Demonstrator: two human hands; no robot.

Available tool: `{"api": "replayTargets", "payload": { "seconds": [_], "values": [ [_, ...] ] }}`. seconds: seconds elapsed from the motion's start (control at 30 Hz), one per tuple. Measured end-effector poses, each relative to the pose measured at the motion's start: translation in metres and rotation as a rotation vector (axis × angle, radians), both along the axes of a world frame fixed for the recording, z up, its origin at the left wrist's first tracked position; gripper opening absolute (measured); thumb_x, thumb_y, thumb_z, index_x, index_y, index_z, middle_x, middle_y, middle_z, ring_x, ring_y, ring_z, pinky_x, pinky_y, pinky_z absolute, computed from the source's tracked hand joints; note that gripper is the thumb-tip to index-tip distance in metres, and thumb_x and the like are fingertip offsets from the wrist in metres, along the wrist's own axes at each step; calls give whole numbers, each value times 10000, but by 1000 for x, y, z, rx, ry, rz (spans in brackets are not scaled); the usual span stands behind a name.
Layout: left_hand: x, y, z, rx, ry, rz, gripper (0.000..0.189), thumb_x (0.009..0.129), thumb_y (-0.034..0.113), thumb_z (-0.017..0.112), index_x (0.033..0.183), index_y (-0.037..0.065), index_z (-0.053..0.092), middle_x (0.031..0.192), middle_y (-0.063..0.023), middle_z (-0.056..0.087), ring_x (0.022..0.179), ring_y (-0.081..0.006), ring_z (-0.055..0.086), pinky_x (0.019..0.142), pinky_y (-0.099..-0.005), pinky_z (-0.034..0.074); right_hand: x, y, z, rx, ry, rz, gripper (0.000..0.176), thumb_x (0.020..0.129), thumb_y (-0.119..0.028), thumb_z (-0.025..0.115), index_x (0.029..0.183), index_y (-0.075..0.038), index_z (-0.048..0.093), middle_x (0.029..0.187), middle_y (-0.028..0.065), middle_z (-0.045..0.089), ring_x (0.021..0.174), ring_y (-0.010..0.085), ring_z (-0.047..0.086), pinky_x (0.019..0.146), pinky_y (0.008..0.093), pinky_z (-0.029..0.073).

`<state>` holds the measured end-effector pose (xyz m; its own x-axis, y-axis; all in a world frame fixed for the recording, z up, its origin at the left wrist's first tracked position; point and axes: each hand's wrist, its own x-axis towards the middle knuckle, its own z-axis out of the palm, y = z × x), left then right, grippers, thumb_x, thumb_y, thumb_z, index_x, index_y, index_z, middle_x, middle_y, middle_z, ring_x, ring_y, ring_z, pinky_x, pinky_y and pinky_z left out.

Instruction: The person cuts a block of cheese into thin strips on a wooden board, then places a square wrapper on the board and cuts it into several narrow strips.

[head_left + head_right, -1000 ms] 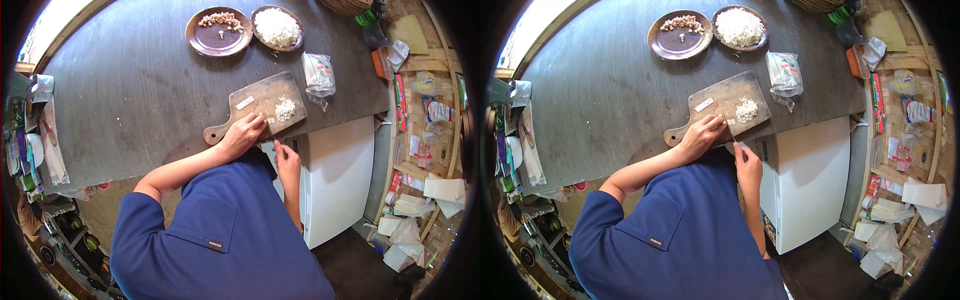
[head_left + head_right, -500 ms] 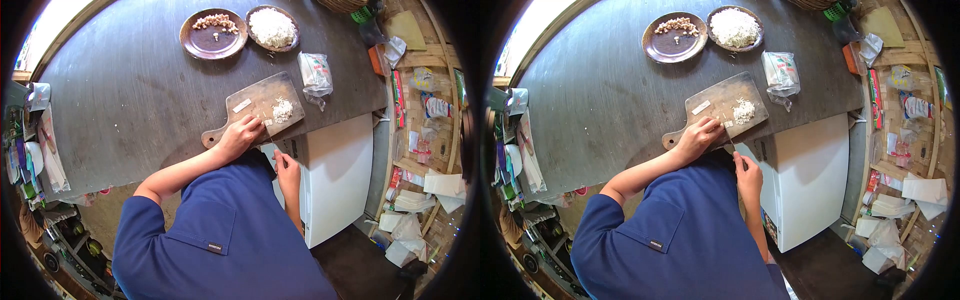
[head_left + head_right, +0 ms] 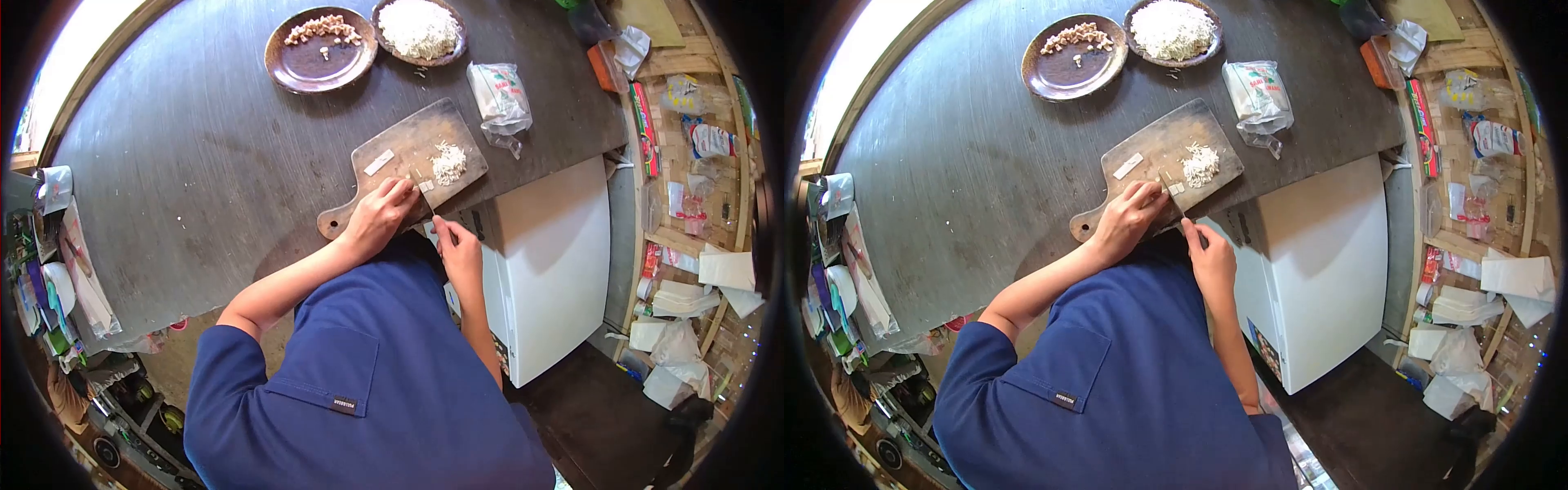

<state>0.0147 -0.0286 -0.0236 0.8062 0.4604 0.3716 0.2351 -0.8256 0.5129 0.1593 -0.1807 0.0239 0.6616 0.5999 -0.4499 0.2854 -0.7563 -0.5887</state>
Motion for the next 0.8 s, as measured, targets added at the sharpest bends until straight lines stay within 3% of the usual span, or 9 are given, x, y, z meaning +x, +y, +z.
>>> {"api": "replayTargets", "payload": {
  "seconds": [0.07, 0.2, 0.4, 0.47, 0.7, 0.8],
  "values": [
    [-2, 2, 1, -14, 11, -24, 406, 838, 78, 694, 1232, -15, 722, 1229, -99, 644, 1156, -270, 651, 977, -355, 589, -4, -1, -3, 75, -57, 7, 543, 1045, -579, 652, 1034, -60, 811, 697, 101, 710, 681, 268, 720, 680, 400, 525],
    [-3, 4, 4, -17, -11, -36, 368, 840, 74, 697, 1196, -12, 724, 1203, -96, 645, 1156, -269, 651, 973, -350, 587, -10, -10, 24, -23, 18, -43, 558, 1043, -585, 652, 1010, -48, 801, 667, 90, 685, 657, 252, 704, 670, 398, 512],
    [-2, 0, 2, -9, -3, -27, 331, 831, 68, 724, 1155, 4, 735, 1165, -83, 654, 1124, -258, 652, 949, -349, 589, -8, 2, 15, -16, 67, -32, 548, 1040, -591, 647, 1048, -66, 806, 710, 125, 711, 714, 332, 724, 705, 426, 532],
    [0, 5, 4, 2, -7, -20, 311, 826, 68, 743, 1133, 19, 741, 1152, -69, 660, 1111, -248, 652, 937, -349, 589, -9, -2, 19, -15, -45, 4, 547, 1038, -591, 647, 1059, -68, 803, 724, 141, 714, 737, 365, 724, 724, 441, 540],
    [2, 2, 4, 16, -30, 7, 306, 822, 85, 752, 1123, 29, 741, 1152, -71, 660, 1111, -250, 658, 927, -353, 594, 1, 1, 18, -37, 105, 10, 553, 1036, -599, 648, 1047, -69, 807, 696, 108, 704, 712, 313, 728, 710, 425, 534],
    [1, 3, 2, 31, -37, 28, 307, 827, 88, 750, 1126, 20, 741, 1159, -79, 657, 1111, -253, 662, 926, -355, 598, -5, 9, 23, -33, 35, 7, 560, 1041, -602, 641, 1027, -66, 803, 681, 103, 691, 687, 300, 713, 694, 426, 523]
  ]
}}
